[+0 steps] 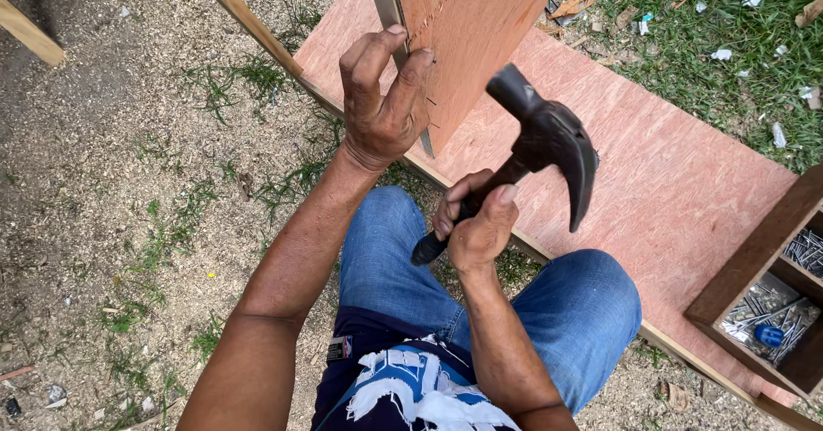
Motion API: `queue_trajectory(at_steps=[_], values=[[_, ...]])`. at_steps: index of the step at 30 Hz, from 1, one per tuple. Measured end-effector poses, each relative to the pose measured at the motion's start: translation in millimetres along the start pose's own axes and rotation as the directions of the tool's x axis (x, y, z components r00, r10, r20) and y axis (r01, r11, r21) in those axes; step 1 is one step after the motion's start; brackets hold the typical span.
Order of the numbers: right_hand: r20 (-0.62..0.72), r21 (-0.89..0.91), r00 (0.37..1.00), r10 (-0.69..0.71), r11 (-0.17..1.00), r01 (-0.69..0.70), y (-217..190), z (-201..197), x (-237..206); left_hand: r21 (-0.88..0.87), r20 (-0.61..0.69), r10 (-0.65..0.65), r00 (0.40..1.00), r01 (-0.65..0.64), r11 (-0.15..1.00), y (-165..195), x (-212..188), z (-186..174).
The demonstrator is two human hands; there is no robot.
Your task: The person sits on the ground beside a wooden furniture frame and hammers nails into its edge, taking nails from a round magnetic nail holder and from a compartment box of nails, and repositions along the frame to drive nails into different spots.
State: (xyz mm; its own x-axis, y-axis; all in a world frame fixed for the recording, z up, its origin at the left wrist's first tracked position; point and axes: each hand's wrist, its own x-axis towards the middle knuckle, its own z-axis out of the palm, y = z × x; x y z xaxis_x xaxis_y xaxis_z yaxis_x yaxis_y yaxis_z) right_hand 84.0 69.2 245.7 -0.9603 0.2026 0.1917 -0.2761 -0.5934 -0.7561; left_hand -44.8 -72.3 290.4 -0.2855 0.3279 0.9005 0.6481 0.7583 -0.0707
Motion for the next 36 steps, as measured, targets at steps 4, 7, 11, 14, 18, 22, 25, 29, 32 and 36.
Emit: queue_trajectory(at_steps=[4, 7, 11, 14, 18, 22, 25, 29, 32, 36], values=[[-0.026, -0.117, 0.980, 0.196, 0.973, -0.198, 9, 0, 9, 0.011, -0.037, -0.017, 0.999, 0.018, 1.000, 2, 1, 1], [-0.032, -0.155, 0.977, 0.209, 0.965, -0.211, 10, -4, 10, -0.039, -0.032, -0.016, 0.999, 0.014, 0.999, 2, 1, 0], [-0.059, 0.035, 0.993, 0.102, 0.994, -0.100, 9, -3, 7, -0.012, -0.018, -0.020, 1.000, 0.020, 1.000, 0, -1, 0], [0.004, -0.131, 0.977, 0.212, 0.969, -0.210, 11, 2, 14, -0.025, -0.033, -0.020, 0.999, 0.019, 1.000, -1, -2, 1], [-0.077, -0.152, 0.956, 0.283, 0.944, -0.292, 8, 3, 19, -0.030, -0.028, -0.038, 0.999, 0.037, 0.999, 1, 0, 1], [-0.025, -0.110, 0.983, 0.180, 0.977, -0.182, -4, -2, 2, 0.004, 0.024, -0.029, 0.999, 0.029, 1.000, 7, 10, -10], [-0.040, -0.205, 0.983, 0.179, 0.961, -0.184, -9, -6, -6, -0.225, 0.005, -0.141, 0.990, 0.139, 0.964, 15, 24, -24], [-0.051, -0.375, 0.983, 0.175, 0.909, -0.182, -11, -7, -12, -0.166, -0.061, -0.303, 0.951, 0.290, 0.943, 14, 53, -36], [-0.063, -0.512, 0.988, 0.139, 0.845, -0.152, -9, -6, -13, -0.042, 0.068, -0.420, 0.905, 0.424, 0.905, 1, 79, -24], [-0.045, -0.559, 0.994, 0.101, 0.822, -0.109, -10, -7, -14, 0.023, 0.177, -0.461, 0.870, 0.464, 0.885, -19, 88, -8]])
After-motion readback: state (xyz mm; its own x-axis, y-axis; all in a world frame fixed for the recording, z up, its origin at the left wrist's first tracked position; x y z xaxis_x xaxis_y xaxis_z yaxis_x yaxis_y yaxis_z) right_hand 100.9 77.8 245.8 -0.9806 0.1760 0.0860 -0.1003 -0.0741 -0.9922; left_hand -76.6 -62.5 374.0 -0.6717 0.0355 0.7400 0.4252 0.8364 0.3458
